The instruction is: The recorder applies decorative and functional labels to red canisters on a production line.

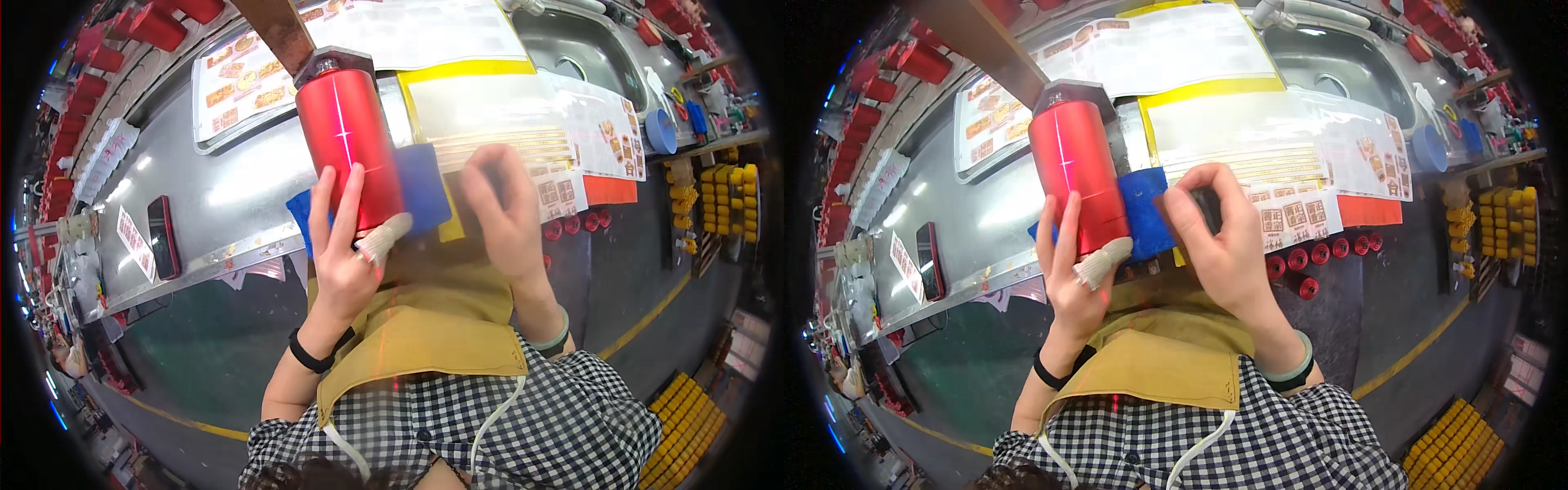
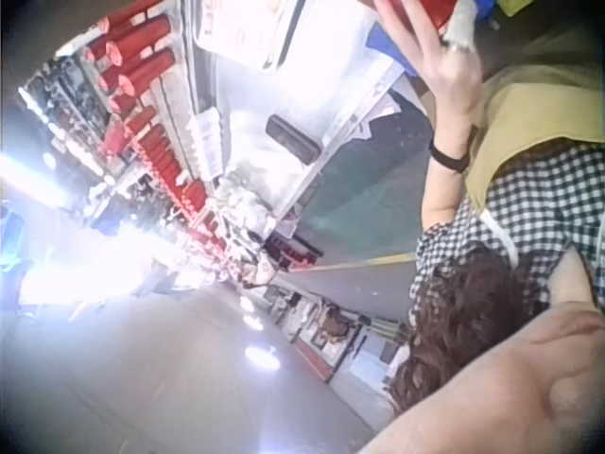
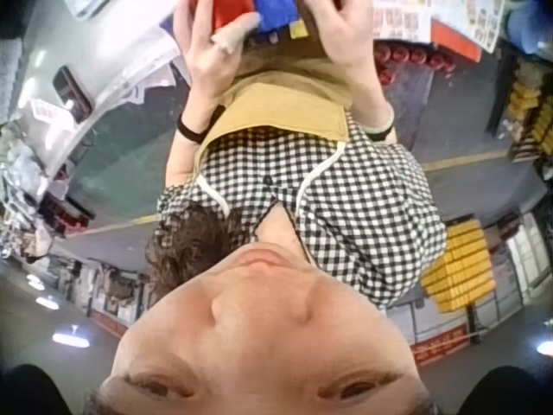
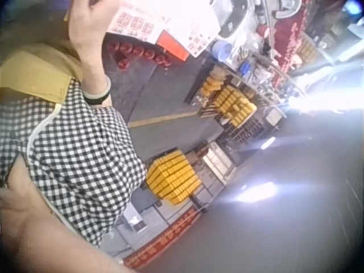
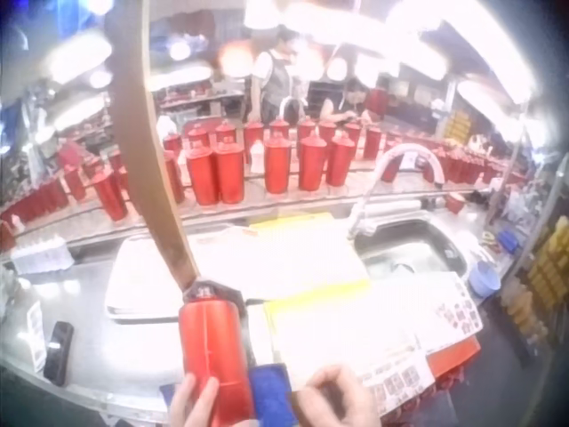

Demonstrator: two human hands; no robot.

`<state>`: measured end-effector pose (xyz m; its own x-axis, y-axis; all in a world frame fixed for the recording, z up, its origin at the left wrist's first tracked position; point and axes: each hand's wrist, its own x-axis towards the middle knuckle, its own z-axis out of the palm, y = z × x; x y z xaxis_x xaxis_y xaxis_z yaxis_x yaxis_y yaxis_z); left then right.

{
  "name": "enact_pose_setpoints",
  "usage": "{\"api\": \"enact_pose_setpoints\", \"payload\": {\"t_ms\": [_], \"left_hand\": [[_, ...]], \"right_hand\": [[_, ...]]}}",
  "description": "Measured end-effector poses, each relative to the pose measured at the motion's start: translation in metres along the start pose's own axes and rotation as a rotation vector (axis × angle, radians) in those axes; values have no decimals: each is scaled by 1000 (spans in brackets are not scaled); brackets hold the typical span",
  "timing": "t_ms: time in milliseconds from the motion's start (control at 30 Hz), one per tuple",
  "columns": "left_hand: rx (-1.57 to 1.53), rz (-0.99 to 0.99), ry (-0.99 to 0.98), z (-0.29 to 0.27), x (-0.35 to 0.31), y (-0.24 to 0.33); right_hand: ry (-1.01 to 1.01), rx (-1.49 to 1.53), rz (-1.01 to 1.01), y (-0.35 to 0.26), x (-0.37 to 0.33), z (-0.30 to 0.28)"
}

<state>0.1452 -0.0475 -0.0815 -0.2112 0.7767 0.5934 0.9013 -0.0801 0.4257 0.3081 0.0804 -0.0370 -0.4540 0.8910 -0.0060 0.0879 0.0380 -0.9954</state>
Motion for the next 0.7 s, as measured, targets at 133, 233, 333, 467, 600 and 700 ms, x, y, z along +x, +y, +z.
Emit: {"api": "enact_pose_setpoints", "payload": {"t_ms": [133, 233, 333, 467, 600, 700], "left_hand": [[59, 21, -92, -3, 15, 5], [-237, -238, 113, 5, -5, -4], [-244, -209, 87, 0, -14, -16], [-258, -350, 159, 2, -1, -12], [-314, -414, 56, 1, -4, -13], [-310, -404, 31, 1, -4, -18]], "right_hand": [[-98, -310, -105, 0, -7, 0], [-101, -278, -181, 16, -13, -1], [-202, -258, -47, 20, -20, -12], [-233, -393, -61, 25, -22, -39], [30, -471, 153, 32, -22, -100], [252, -882, 96, 45, -28, -154]]}}
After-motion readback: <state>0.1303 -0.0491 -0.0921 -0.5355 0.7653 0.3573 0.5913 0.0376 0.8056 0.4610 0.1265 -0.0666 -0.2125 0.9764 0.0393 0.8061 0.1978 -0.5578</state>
